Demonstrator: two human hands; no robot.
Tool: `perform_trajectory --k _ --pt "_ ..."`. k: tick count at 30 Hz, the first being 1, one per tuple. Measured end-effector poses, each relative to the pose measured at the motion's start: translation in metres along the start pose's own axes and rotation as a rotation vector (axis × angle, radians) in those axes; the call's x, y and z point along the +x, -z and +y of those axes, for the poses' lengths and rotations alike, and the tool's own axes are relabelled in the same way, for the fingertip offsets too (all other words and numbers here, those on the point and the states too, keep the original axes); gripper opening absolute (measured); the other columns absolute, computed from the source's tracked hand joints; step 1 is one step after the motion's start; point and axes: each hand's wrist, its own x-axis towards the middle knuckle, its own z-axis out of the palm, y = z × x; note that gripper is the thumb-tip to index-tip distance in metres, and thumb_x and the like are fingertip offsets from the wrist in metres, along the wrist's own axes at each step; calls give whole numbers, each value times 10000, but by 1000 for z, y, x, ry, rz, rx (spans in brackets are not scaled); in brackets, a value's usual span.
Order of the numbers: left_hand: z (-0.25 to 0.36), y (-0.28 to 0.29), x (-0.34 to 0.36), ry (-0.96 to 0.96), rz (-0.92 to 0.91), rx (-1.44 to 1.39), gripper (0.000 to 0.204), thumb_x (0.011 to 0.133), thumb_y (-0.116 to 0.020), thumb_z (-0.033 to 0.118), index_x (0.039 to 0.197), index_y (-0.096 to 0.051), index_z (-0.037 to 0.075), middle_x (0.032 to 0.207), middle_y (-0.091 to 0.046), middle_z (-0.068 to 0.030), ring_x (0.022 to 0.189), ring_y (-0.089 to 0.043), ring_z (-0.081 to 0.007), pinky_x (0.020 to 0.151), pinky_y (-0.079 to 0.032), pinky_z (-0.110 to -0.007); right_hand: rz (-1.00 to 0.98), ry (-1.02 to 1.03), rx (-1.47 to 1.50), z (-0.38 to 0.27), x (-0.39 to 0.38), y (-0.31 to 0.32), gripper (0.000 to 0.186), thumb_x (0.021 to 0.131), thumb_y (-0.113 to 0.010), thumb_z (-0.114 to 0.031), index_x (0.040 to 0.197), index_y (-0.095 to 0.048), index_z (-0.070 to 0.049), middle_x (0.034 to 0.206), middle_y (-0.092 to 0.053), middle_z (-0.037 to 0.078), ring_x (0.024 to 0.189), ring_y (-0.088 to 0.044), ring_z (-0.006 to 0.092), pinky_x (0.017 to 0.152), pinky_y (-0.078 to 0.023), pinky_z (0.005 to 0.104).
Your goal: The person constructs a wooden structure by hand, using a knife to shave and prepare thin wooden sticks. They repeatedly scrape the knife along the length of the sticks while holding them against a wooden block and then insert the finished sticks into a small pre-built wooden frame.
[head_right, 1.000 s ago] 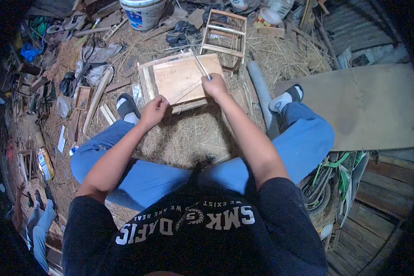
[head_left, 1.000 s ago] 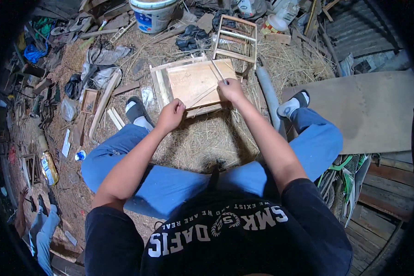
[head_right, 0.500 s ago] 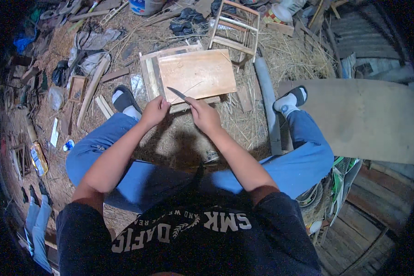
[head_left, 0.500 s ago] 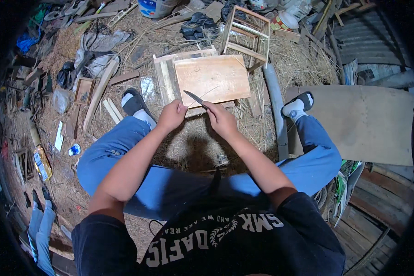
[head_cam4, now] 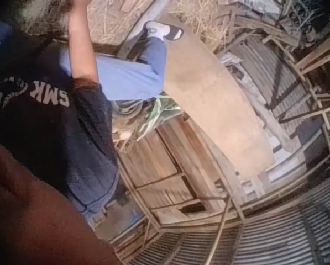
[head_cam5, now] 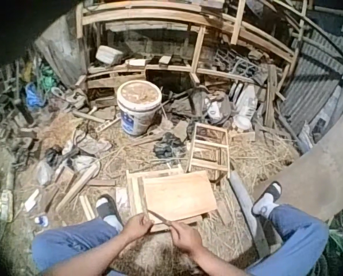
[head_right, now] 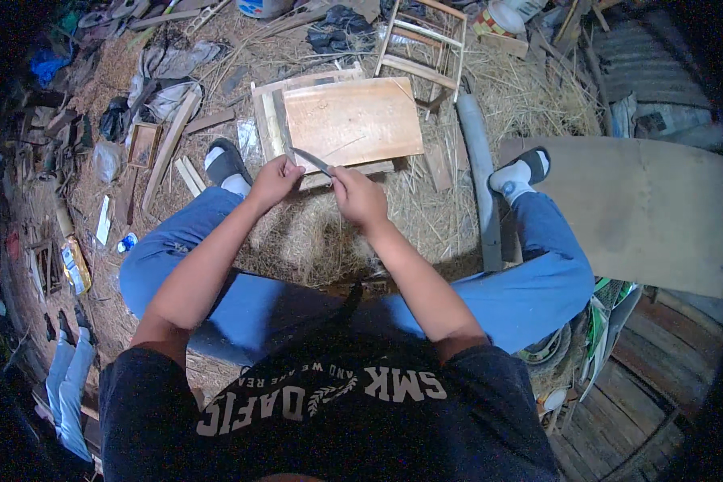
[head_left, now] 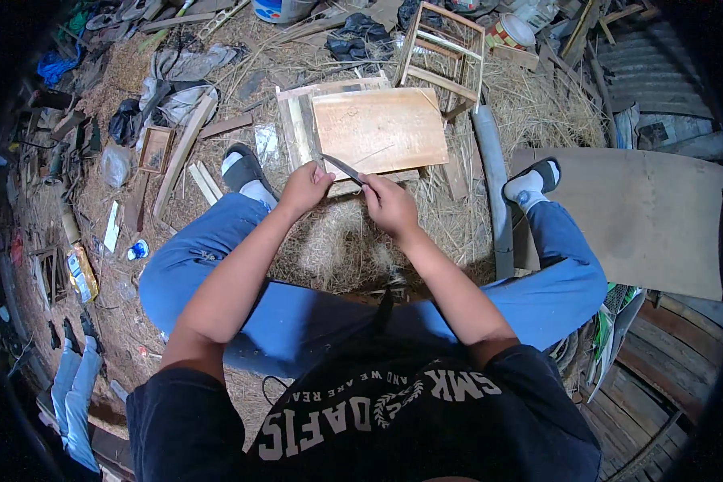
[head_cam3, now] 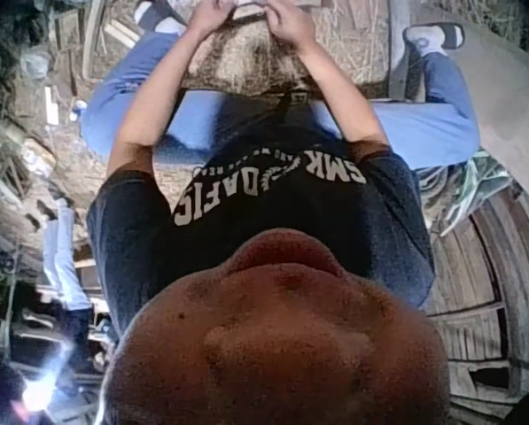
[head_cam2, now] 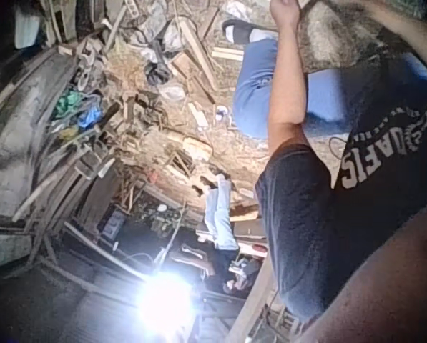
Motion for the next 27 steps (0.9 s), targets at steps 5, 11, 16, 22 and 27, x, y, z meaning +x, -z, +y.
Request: perform_trajectory --k 5,11,16,22,27 --pt "1 1 -2 -1 -1 -44 324 889 -736 282 821 -616 -11 719 -651 -102 654 -612 -188 634 -495 -349 -23 -25 72 -2 -5 -3 240 962 -585 -194 1168 -676 -111 1059 -709 149 954 -681 359 786 -550 439" --pt "1 -2 -3 25 -9 -116 296 889 -746 257 811 -619 2 715 -640 -60 636 -573 -141 613 -479 -319 0 16 30 -6 -6 -7 232 960 -575 -210 1170 -658 -159 971 -712 150 854 -685 365 701 -542 462" --pt "-8 -5 -1 52 -16 -160 301 892 -749 265 807 -626 4 718 -639 -52 641 -565 -130 608 -477 -310 18 -80 28 -3 -4 1 232 951 -582 -228 1157 -678 -185 964 -717 141 834 -691 356 690 -547 460" --pt "-16 -10 2 53 -32 -208 295 915 -741 277 819 -608 32 716 -606 -3 629 -515 -84 572 -442 -272 16 -89 35 -4 -8 -3 237 950 -577 -229 1157 -688 -196 1005 -717 134 859 -691 357 718 -554 450" --pt "-23 -12 3 138 -93 -365 270 934 -726 268 837 -595 52 709 -581 23 610 -492 -66 538 -422 -256 23 1 -15 -4 -9 -10 238 950 -580 -231 1161 -692 -221 961 -719 125 822 -687 366 696 -553 460"
